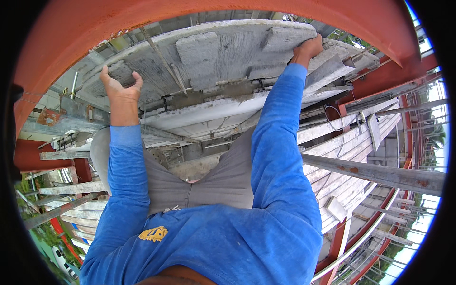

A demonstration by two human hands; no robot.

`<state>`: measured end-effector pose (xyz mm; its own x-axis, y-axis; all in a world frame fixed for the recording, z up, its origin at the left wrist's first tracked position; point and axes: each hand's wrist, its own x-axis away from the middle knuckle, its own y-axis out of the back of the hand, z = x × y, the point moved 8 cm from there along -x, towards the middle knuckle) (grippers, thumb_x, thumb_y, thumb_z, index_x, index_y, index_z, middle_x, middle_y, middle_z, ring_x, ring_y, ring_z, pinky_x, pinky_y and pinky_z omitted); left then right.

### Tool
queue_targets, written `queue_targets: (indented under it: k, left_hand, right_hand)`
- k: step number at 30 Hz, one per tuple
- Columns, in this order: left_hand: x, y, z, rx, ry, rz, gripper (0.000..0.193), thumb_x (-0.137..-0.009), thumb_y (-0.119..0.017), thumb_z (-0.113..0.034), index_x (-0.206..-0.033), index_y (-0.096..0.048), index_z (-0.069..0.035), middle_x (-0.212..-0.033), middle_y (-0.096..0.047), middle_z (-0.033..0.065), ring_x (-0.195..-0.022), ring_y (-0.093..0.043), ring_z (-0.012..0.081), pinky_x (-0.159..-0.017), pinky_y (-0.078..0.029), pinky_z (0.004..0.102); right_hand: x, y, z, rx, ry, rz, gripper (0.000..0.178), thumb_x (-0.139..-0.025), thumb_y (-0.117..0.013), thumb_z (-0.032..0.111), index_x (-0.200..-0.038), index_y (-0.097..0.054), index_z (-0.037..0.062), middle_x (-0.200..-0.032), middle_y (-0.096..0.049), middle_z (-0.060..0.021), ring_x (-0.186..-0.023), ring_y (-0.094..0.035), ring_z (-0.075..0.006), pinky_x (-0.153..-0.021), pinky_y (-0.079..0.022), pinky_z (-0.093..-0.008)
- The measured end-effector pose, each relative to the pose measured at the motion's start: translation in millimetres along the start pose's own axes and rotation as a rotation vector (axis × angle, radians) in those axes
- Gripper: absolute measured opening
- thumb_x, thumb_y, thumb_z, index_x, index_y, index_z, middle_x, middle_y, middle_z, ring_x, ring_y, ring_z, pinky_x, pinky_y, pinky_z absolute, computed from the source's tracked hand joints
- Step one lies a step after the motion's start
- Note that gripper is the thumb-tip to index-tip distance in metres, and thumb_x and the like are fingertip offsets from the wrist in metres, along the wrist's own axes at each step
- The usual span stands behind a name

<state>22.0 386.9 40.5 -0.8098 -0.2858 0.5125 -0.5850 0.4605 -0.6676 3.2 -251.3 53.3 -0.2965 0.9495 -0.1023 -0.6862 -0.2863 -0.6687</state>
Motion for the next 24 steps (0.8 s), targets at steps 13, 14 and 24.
queue_targets:
  k: [13, 14, 24]
  left_hand:
    - [20.3, -6.4, 8.5, -0.05, -0.011, -0.064, 0.079, -0.079, -0.078, -0.05, -0.145, -0.045, -0.022, -0.143, -0.034, 0.0143, -0.12, -0.042, 0.03, -0.086, -0.05, 0.0473]
    - [22.7, -6.4, 9.7, -0.028, -0.008, -0.11, 0.081, -0.079, -0.078, -0.05, -0.146, -0.044, -0.022, -0.143, -0.033, 0.0157, -0.123, -0.04, 0.0316, -0.089, -0.05, 0.0488]
    - [22.1, -0.6, 10.3, -0.083, -0.038, -0.113, 0.082, -0.076, -0.078, -0.054, -0.142, -0.048, -0.014, -0.138, -0.037, 0.02, -0.123, -0.04, 0.0359, -0.099, -0.047, 0.0563]
  right_hand:
    - [-4.1, 35.1, -11.5, 0.031, -0.001, -0.069, 0.035, -0.091, -0.055, 0.025, -0.099, -0.071, -0.0055, -0.1, -0.071, -0.0141, -0.084, -0.069, -0.0298, -0.076, -0.055, -0.0461]
    - [-5.9, 33.7, -14.4, 0.021, -0.018, -0.063, 0.035, -0.091, -0.056, 0.025, -0.099, -0.072, -0.0059, -0.1, -0.072, -0.0141, -0.083, -0.069, -0.0297, -0.075, -0.055, -0.0457]
    - [14.0, 39.2, 13.0, 0.134, 0.059, -0.199, 0.038, -0.095, -0.062, 0.025, -0.092, -0.072, -0.011, -0.094, -0.073, -0.0141, -0.083, -0.069, -0.0261, -0.077, -0.055, -0.0417]
